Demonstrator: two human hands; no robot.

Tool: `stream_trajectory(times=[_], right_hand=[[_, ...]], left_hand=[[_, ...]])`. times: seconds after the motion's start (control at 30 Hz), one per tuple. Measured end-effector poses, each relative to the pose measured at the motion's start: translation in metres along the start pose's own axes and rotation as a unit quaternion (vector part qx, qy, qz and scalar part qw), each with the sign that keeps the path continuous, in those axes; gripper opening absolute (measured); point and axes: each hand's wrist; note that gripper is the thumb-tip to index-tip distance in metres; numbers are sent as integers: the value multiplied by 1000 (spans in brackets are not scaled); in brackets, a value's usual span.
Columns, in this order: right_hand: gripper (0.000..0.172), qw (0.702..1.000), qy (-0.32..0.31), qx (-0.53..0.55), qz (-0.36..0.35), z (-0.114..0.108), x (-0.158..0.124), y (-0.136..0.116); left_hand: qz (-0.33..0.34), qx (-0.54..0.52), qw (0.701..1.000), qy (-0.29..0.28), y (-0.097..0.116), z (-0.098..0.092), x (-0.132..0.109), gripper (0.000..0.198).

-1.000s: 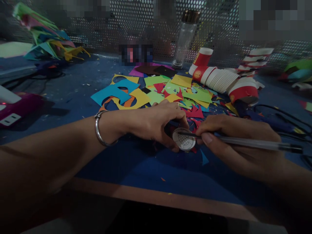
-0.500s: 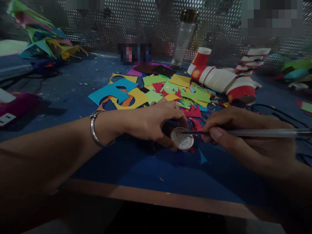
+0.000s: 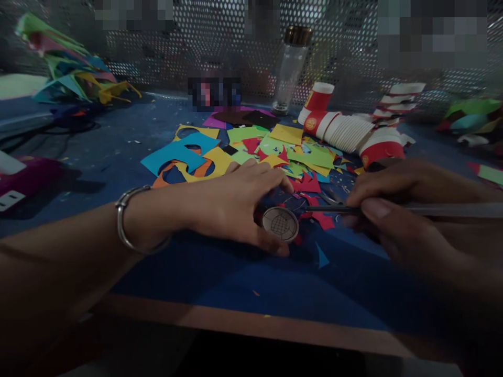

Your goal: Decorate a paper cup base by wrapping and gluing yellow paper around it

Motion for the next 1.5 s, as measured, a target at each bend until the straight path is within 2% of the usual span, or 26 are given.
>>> stream_trajectory(times=[0.07, 0.27, 0.33, 0.47, 0.57, 0.7, 0.87, 0.93, 1.5], right_hand=[[18, 1000, 1, -3, -2, 1, 0, 1], [18, 1000, 2, 3, 3, -1, 0, 2], [18, 1000, 3, -3, 1, -2, -1, 2], [18, 1000, 1, -6, -3, -4, -2, 3], [18, 1000, -2, -14, -8, -4, -2, 3], [17, 1000, -14, -15, -16, -1, 1, 3], [19, 994, -111, -10, -1, 3, 10, 2], [21, 992, -126, 0, 10, 5, 11, 1], [16, 990, -139, 21, -14, 14, 8, 4]], left_hand=[[-34, 19, 999, 19, 4, 6, 0, 80], [-67, 42, 996, 45, 11, 14, 0, 56], [-53, 31, 997, 40, 12, 13, -1, 48], [25, -2, 1000, 16, 12, 11, -3, 36], [60, -9, 998, 7, 10, 11, -3, 50], [52, -28, 998, 9, 5, 12, 0, 65], [34, -27, 999, -3, -1, 11, 6, 59], [37, -31, 999, -9, -2, 11, 6, 56], [24, -22, 999, -34, -4, 8, 8, 54]])
Point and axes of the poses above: each hand's wrist, its own x-axis towards the middle knuckle, its own z-axis out of the palm, y = z × x, and after that the axes turned 15 degrees about -z, right-handed
